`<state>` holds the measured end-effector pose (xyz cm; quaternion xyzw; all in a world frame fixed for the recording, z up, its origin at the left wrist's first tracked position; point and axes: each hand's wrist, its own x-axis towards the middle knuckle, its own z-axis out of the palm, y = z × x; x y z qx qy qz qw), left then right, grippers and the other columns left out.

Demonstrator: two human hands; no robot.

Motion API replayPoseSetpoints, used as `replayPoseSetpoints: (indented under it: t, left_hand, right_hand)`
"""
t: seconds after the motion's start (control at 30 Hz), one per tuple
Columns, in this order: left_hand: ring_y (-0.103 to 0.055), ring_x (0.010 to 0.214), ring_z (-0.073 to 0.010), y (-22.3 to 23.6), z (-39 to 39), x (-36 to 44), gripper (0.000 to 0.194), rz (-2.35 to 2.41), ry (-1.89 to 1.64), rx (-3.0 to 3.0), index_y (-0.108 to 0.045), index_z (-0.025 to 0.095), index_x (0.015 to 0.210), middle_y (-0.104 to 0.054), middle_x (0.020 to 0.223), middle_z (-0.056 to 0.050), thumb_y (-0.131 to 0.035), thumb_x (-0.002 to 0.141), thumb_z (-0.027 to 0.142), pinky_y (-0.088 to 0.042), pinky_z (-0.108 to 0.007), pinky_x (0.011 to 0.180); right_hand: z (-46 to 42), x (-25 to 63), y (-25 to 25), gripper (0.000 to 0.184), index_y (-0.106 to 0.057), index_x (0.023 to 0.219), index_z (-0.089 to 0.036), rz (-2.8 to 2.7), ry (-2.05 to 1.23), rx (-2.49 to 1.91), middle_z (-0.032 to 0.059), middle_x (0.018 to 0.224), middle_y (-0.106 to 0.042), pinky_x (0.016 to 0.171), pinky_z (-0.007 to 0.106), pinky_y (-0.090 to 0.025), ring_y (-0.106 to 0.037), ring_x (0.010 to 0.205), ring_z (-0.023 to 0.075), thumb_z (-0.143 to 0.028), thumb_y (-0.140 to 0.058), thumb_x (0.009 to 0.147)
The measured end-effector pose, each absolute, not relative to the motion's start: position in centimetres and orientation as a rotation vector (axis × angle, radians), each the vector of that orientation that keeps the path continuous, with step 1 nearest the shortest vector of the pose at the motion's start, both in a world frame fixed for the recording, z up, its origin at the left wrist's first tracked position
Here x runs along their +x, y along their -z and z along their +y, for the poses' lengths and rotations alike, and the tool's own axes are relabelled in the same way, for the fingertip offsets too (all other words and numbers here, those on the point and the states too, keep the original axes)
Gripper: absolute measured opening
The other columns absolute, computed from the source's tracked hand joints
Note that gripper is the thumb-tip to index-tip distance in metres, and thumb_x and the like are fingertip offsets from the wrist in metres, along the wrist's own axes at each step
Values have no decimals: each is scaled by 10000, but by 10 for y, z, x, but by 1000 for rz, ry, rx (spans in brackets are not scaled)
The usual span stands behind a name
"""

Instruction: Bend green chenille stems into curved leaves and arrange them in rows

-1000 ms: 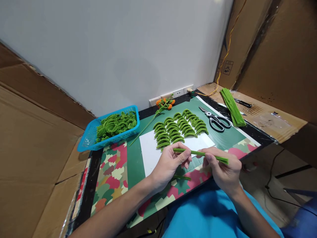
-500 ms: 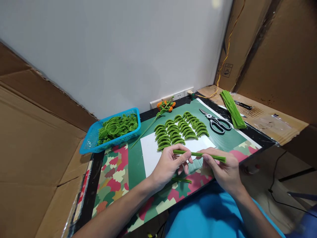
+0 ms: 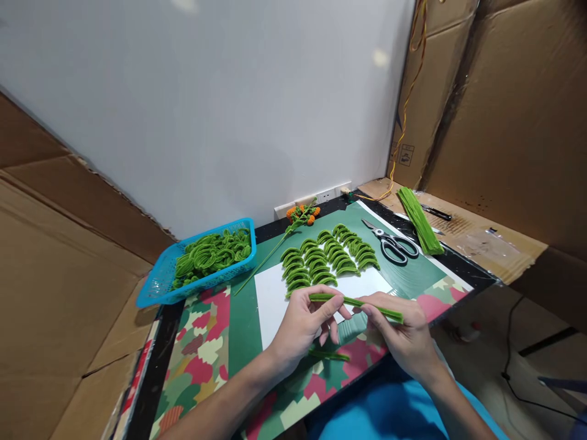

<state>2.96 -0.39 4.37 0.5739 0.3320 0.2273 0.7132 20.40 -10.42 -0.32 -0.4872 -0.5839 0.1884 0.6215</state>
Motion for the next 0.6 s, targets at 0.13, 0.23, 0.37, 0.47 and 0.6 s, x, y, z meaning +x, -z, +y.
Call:
replayPoseSetpoints:
  t: [0.13, 0.23, 0.37, 0.47, 0.6]
  left_hand:
    - [-645, 441, -81, -44, -5, 30, 469, 740, -506, 1271, -706, 120, 968, -746, 804, -33, -836, 885, 563, -389, -138, 374]
    - [-640, 423, -86, -46, -5, 29, 499, 752, -520, 1267, -668, 130, 960, -738, 768, -29, -809, 895, 604, -374, -136, 364]
    - [-651, 407, -107, -46, -2, 29, 506, 748, -518, 1243, -628, 141, 965, -728, 708, -21, -794, 906, 616, -380, -141, 353]
    - [-679, 426, -114, -45, -2, 28, 505, 741, -495, 1210, -619, 137, 975, -776, 812, -63, -814, 896, 595, -396, -140, 349]
    - [-695, 454, -117, -46, -2, 28, 505, 732, -477, 1199, -611, 137, 975, -786, 833, -75, -815, 896, 592, -405, -134, 352]
  right_hand:
    - [-104, 202, 7, 195, -825, 1131, -226, -1305, -431, -1138, 17, 774, -762, 569, 256, -543, -663, 577, 147, -235, -645, 1057]
    - [-105, 201, 12, 321, -755, 1318, -255, -1239, -381, -1124, 62, 1006, -803, 608, 268, -612, -737, 711, 172, -201, -723, 1003]
    - [-104, 207, 18, 543, -673, 1447, -315, -1270, -181, -1100, 100, 1244, -765, 770, 320, -663, -765, 1051, 233, -71, -725, 965]
    - [-104, 214, 21, 541, -709, 1398, -310, -1345, -55, -1082, 83, 1171, -787, 878, 357, -649, -767, 1072, 234, 6, -684, 959]
    - [-104, 217, 20, 395, -776, 1211, -261, -1389, -45, -1065, 63, 1050, -791, 809, 322, -628, -770, 925, 204, 22, -688, 949]
